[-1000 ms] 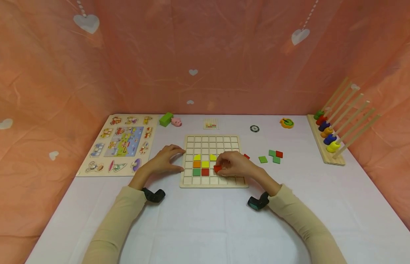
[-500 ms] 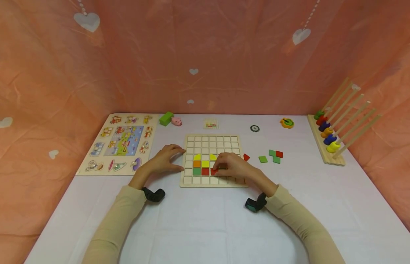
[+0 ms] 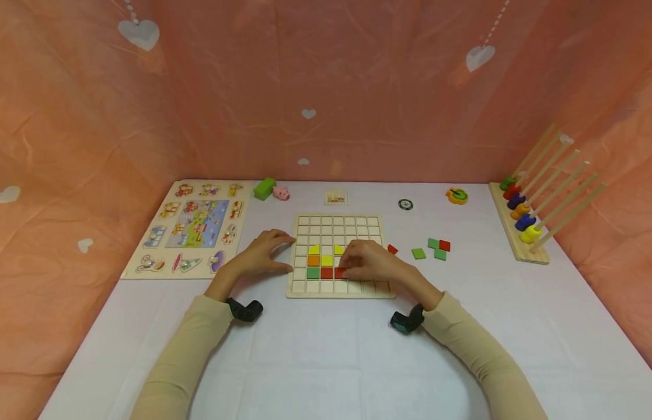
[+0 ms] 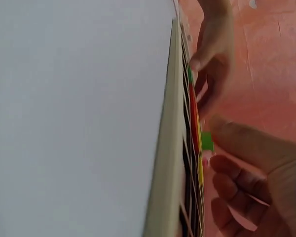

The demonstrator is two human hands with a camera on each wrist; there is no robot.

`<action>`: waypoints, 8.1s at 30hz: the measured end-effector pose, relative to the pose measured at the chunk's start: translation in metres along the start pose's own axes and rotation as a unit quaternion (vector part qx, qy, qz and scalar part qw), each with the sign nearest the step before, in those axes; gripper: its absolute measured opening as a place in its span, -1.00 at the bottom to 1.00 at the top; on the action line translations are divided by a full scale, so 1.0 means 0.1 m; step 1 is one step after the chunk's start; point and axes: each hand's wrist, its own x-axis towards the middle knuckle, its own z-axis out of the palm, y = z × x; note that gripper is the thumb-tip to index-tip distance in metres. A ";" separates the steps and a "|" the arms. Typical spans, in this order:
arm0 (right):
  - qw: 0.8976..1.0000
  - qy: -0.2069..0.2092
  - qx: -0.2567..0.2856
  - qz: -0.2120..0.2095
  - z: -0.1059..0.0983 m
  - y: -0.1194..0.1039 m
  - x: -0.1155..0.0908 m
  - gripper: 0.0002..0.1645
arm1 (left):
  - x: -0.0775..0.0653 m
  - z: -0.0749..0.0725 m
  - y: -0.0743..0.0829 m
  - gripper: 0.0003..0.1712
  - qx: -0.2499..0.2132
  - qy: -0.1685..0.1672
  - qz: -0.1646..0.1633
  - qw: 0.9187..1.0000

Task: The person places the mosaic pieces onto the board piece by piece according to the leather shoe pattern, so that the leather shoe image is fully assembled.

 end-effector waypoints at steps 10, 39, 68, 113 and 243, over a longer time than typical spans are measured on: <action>0.996 0.084 0.014 0.017 -0.42 0.18 -0.20 -0.78 | 0.00 0.00 -0.01 -0.20 0.007 0.001 0.004 1.000; 0.975 0.040 -0.010 0.218 -0.81 0.62 -0.93 -0.69 | 0.00 0.00 0.01 -0.21 0.005 0.005 0.009 1.000; 0.996 0.052 0.027 0.070 -0.49 0.26 -0.44 -0.71 | 0.00 0.01 0.00 -0.22 -0.006 0.008 0.019 1.000; 0.999 -0.030 0.008 0.037 -0.10 0.08 -0.20 -0.76 | -0.01 0.01 -0.01 -0.21 0.005 0.011 0.018 1.000; 0.973 0.151 -0.031 0.174 -0.84 0.62 -1.18 -0.72 | 0.01 0.01 -0.03 -0.20 0.012 0.008 0.021 1.000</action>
